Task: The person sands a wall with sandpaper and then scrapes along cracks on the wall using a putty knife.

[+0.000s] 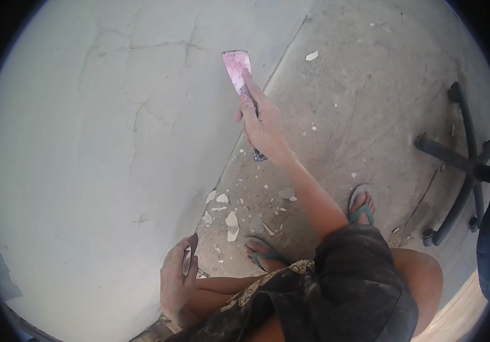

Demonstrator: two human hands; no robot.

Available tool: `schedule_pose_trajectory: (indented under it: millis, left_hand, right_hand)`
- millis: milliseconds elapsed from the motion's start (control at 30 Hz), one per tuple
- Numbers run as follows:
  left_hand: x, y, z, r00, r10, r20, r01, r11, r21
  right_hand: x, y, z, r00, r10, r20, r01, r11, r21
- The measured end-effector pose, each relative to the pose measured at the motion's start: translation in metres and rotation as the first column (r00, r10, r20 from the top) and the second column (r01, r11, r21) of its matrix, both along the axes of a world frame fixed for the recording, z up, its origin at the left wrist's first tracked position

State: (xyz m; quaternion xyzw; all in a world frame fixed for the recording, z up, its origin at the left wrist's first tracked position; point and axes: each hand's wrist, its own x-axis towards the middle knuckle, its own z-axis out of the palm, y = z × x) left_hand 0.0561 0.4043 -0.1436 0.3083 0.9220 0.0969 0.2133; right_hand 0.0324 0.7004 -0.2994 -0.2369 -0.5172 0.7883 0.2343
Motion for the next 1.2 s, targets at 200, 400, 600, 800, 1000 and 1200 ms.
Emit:
schedule_pose_trajectory:
  millis: [200, 400, 600, 800, 1000, 1200]
  left_hand:
    - [0.003, -0.004, -0.002, 1.000, -0.015, -0.023, 0.014, 1.000, -0.005]
    - [0.003, -0.003, -0.001, 1.000, 0.027, -0.002, -0.027, 1.000, -0.006]
    - [-0.002, -0.006, -0.003, 0.997, -0.050, -0.063, 0.048, 0.998, -0.031]
    - [-0.003, -0.006, -0.003, 0.998, -0.042, -0.055, 0.041, 0.999, -0.012]
    - [-0.002, -0.008, -0.005, 0.999, -0.029, -0.035, 0.028, 0.999, -0.027]
    - [-0.003, -0.011, -0.009, 1.000, -0.020, 0.001, 0.020, 1.000, -0.012]
  right_hand:
    - [-0.025, -0.003, 0.003, 0.994, -0.095, -0.062, 0.109, 0.951, 0.288]
    - [-0.034, -0.011, -0.005, 0.995, -0.062, -0.074, 0.083, 0.945, 0.318]
    - [-0.051, -0.020, -0.025, 0.981, -0.101, -0.168, 0.157, 0.918, 0.363]
    - [-0.044, -0.022, -0.018, 0.992, -0.044, -0.121, 0.074, 0.963, 0.259]
    - [-0.043, -0.009, -0.019, 0.988, 0.050, -0.146, -0.031, 0.991, 0.131]
    - [-0.040, -0.017, -0.022, 0.997, 0.073, -0.025, -0.067, 0.983, 0.168]
